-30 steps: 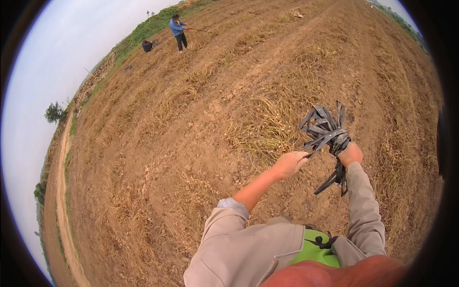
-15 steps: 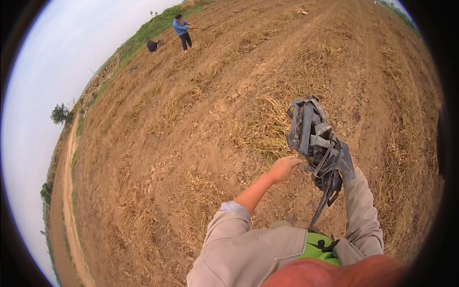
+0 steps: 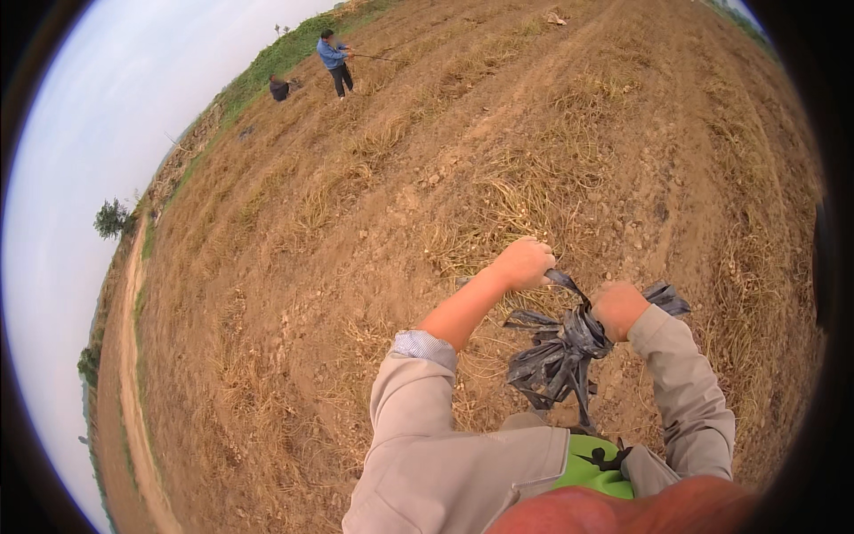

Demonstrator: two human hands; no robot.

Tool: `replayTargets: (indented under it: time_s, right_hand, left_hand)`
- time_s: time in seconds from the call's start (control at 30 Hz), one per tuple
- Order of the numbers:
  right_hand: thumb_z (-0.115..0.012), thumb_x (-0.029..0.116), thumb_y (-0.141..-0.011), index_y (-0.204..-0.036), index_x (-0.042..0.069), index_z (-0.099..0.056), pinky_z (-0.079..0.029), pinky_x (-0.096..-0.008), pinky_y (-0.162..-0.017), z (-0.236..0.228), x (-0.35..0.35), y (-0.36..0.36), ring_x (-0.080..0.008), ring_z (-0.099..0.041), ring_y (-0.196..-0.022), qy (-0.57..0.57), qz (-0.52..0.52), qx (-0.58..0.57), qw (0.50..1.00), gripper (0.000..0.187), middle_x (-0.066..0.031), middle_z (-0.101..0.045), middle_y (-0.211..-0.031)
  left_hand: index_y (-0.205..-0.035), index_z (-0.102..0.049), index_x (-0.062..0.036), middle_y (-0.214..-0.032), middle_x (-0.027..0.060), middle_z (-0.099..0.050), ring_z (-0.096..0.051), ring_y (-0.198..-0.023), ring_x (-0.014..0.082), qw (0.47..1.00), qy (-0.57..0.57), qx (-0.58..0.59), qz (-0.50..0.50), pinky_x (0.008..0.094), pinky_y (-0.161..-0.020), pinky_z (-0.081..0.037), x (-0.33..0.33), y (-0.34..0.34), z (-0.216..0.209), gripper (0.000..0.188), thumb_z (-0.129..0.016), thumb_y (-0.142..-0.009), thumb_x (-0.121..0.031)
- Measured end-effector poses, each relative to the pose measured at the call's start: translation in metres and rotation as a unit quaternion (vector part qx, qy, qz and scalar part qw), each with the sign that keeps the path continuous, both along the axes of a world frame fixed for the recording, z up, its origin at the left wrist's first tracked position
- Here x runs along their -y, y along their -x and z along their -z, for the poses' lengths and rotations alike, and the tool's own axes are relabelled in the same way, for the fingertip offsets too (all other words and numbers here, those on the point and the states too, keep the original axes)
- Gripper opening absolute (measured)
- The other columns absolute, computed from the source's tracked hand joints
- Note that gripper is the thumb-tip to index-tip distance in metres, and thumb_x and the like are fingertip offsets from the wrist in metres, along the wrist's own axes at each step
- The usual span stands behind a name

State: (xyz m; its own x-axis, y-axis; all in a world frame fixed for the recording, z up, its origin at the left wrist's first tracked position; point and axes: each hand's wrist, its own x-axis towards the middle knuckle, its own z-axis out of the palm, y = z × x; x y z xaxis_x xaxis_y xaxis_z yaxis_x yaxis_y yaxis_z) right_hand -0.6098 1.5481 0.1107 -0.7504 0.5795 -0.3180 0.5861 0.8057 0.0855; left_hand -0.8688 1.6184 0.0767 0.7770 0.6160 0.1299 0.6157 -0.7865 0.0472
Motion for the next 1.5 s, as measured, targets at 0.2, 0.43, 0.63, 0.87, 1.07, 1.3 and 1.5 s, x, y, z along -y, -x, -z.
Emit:
replayTargets:
  time_s: [0.2,0.43,0.63,0.87,1.07,1.3,1.5]
  right_hand:
    - [-0.069,0.018,-0.070,-0.082,0.009,-0.074,-0.051,-0.0384,-0.074,0.034,-0.004,-0.032,-0.0272,-0.065,-0.093,-0.096,0.286,0.062,0.951,0.016,-0.0101,-0.071,-0.086]
    - [-0.072,0.013,-0.067,-0.077,-0.006,-0.066,-0.051,-0.0433,-0.064,0.073,-0.036,-0.083,-0.0291,-0.067,-0.068,-0.038,0.551,-0.335,0.764,0.022,-0.0185,-0.066,-0.072]
    - [-0.077,0.010,-0.072,-0.097,-0.003,-0.065,-0.050,-0.0344,-0.076,0.056,-0.026,-0.075,-0.0183,-0.063,-0.088,0.262,0.330,-0.803,0.422,0.031,-0.0083,-0.068,-0.091]
    - [-0.075,0.017,-0.066,-0.087,0.002,-0.069,-0.050,-0.0357,-0.075,-0.015,-0.006,-0.045,-0.0274,-0.063,-0.087,0.205,0.030,-0.265,0.942,0.027,-0.0158,-0.068,-0.087]
    - [-0.069,0.017,-0.069,-0.078,0.011,-0.073,-0.050,-0.0389,-0.073,0.025,0.002,-0.005,-0.0277,-0.061,-0.094,-0.099,0.109,0.003,0.989,0.011,-0.0081,-0.066,-0.090]
    - [-0.066,0.016,-0.068,-0.082,0.003,-0.069,-0.053,-0.0430,-0.079,0.068,-0.004,-0.011,-0.0351,-0.063,-0.094,-0.069,0.450,-0.209,0.865,0.019,-0.0174,-0.064,-0.096]
    - [-0.067,0.009,-0.068,-0.098,0.002,-0.057,-0.052,-0.0457,-0.076,0.092,0.011,-0.002,-0.0379,-0.062,-0.091,-0.090,0.572,-0.312,0.754,0.033,-0.0186,-0.058,-0.100]
  left_hand:
    - [-0.083,-0.063,-0.0081,-0.079,0.0124,-0.063,-0.062,-0.077,0.0334,0.976,0.150,0.085,-0.135,0.0434,-0.067,-0.048,0.017,-0.008,-0.013,0.030,-0.070,-0.082,-0.037]
    - [-0.112,-0.062,-0.0042,-0.097,0.0157,-0.065,-0.062,-0.092,0.0348,0.935,0.193,0.293,-0.046,0.0425,-0.081,-0.049,0.089,-0.056,0.026,0.029,-0.055,-0.096,-0.027]
    - [-0.127,-0.055,-0.0055,-0.111,0.0177,-0.064,-0.060,-0.103,0.0365,0.908,0.347,0.211,-0.100,0.0432,-0.090,-0.048,0.097,-0.044,0.061,0.035,-0.050,-0.098,-0.024]
    - [-0.101,-0.061,-0.0073,-0.093,0.0148,-0.065,-0.062,-0.093,0.0351,0.981,0.180,0.073,-0.019,0.0450,-0.078,-0.050,0.018,-0.007,0.060,0.023,-0.062,-0.081,-0.017]
    - [-0.081,-0.058,-0.0058,-0.080,0.0120,-0.063,-0.064,-0.082,0.0339,0.988,0.033,0.103,-0.110,0.0453,-0.070,-0.051,0.017,-0.022,0.000,0.018,-0.069,-0.078,-0.020]
    - [-0.108,-0.063,-0.0006,-0.101,0.0183,-0.065,-0.062,-0.092,0.0357,0.911,0.103,0.360,-0.172,0.0419,-0.080,-0.050,0.071,-0.083,0.039,0.024,-0.060,-0.090,-0.017]
    - [-0.094,-0.065,-0.0001,-0.084,0.0144,-0.061,-0.059,-0.080,0.0327,0.913,-0.005,0.385,-0.137,0.0414,-0.072,-0.048,0.085,-0.094,0.072,0.008,-0.061,-0.089,-0.006]
